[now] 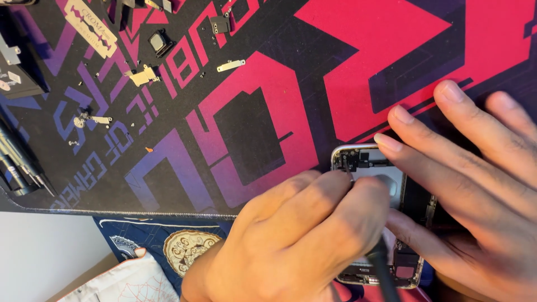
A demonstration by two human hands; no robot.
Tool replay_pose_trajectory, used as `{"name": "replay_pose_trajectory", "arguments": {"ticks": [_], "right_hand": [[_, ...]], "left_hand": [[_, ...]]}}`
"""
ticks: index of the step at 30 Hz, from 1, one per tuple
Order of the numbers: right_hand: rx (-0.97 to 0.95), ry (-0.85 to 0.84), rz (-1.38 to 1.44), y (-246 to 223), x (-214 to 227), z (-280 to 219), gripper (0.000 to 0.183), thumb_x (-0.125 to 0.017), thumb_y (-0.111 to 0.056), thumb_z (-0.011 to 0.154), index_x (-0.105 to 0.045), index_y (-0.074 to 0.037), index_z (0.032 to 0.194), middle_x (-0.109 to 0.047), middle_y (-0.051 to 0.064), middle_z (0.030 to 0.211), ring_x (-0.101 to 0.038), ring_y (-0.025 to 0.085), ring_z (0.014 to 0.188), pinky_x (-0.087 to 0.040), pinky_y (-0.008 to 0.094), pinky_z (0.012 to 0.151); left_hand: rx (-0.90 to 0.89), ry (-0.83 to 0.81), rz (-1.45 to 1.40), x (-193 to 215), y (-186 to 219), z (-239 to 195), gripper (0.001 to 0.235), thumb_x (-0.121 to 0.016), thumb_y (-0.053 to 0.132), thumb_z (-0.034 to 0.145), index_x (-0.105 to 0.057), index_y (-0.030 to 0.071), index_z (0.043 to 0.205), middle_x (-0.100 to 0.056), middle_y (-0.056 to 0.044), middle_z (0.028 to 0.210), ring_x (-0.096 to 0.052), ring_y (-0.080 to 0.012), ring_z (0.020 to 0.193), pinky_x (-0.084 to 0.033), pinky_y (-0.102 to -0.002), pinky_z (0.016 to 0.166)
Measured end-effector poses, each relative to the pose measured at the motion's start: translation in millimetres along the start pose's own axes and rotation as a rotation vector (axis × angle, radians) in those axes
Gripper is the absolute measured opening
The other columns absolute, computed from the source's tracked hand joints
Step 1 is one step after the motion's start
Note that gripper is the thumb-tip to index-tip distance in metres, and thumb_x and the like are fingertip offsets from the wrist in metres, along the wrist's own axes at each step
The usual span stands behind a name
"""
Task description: The person uses a screwdriver to remove screws from the internal frame of a disassembled smartphone. They place the screws on the desk mat and continue unscrewing components from the phone's chassis.
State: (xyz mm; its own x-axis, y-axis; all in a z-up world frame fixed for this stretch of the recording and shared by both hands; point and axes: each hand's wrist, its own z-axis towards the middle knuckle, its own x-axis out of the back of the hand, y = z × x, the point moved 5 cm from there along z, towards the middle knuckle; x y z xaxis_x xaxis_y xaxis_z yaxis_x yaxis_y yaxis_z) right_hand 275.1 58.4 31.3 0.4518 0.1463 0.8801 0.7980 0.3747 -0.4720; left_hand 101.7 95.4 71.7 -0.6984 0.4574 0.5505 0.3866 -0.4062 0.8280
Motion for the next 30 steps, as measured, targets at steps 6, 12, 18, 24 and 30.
{"name": "replay_pose_trajectory", "arguments": {"ticks": [6, 12, 18, 24, 30], "right_hand": [[-0.001, 0.012, 0.094, 4, 1, -8, 0.058, -0.075, -0.034, 0.091, -0.060, 0.001, 0.135, -0.066, 0.021, 0.148, -0.054, 0.048, 0.150, -0.043, 0.064, 0.126], [0.048, -0.037, 0.080, 1, 3, -2, 0.047, -0.072, -0.035, 0.093, -0.066, -0.010, 0.133, -0.068, 0.005, 0.139, -0.054, 0.042, 0.146, -0.043, 0.049, 0.121], [0.077, 0.244, 0.169, -27, 7, 3, 0.031, -0.069, -0.016, 0.100, -0.072, 0.010, 0.114, -0.076, 0.027, 0.122, -0.066, 0.061, 0.129, -0.054, 0.057, 0.111], [0.132, 0.181, 0.151, -29, 8, -1, 0.022, -0.064, -0.008, 0.104, -0.071, 0.006, 0.120, -0.075, 0.014, 0.124, -0.068, 0.054, 0.130, -0.055, 0.053, 0.109], [-0.001, 0.222, 0.258, -28, 4, 0, 0.044, -0.038, -0.014, 0.106, -0.074, 0.010, 0.112, -0.074, 0.022, 0.124, -0.067, 0.046, 0.129, -0.049, 0.050, 0.112]], "left_hand": [[-0.015, 0.120, 0.119, 2, 8, 3, 0.052, -0.025, 0.024, 0.110, -0.065, -0.008, 0.110, -0.065, -0.016, 0.102, -0.066, -0.0289, 0.085, -0.056, -0.039, 0.080], [0.040, 0.097, 0.200, 9, 18, -4, 0.066, -0.022, 0.045, 0.108, -0.065, 0.001, 0.133, -0.071, -0.004, 0.137, -0.078, -0.0187, 0.129, -0.054, -0.037, 0.113], [-0.182, 0.477, 0.402, -5, 4, -39, 0.018, -0.057, 0.024, 0.116, -0.048, 0.031, 0.130, -0.076, -0.010, 0.122, -0.081, -0.0248, 0.105, -0.063, -0.050, 0.113], [-0.053, 0.378, 0.309, 3, 14, -20, 0.012, -0.051, 0.015, 0.107, -0.064, 0.014, 0.108, -0.076, -0.012, 0.115, -0.082, -0.0255, 0.108, -0.055, -0.047, 0.115], [-0.186, 0.289, 0.480, 4, 13, -25, 0.030, -0.044, 0.016, 0.114, -0.060, 0.039, 0.126, -0.081, -0.012, 0.136, -0.093, -0.0252, 0.124, -0.069, -0.045, 0.123]]}}
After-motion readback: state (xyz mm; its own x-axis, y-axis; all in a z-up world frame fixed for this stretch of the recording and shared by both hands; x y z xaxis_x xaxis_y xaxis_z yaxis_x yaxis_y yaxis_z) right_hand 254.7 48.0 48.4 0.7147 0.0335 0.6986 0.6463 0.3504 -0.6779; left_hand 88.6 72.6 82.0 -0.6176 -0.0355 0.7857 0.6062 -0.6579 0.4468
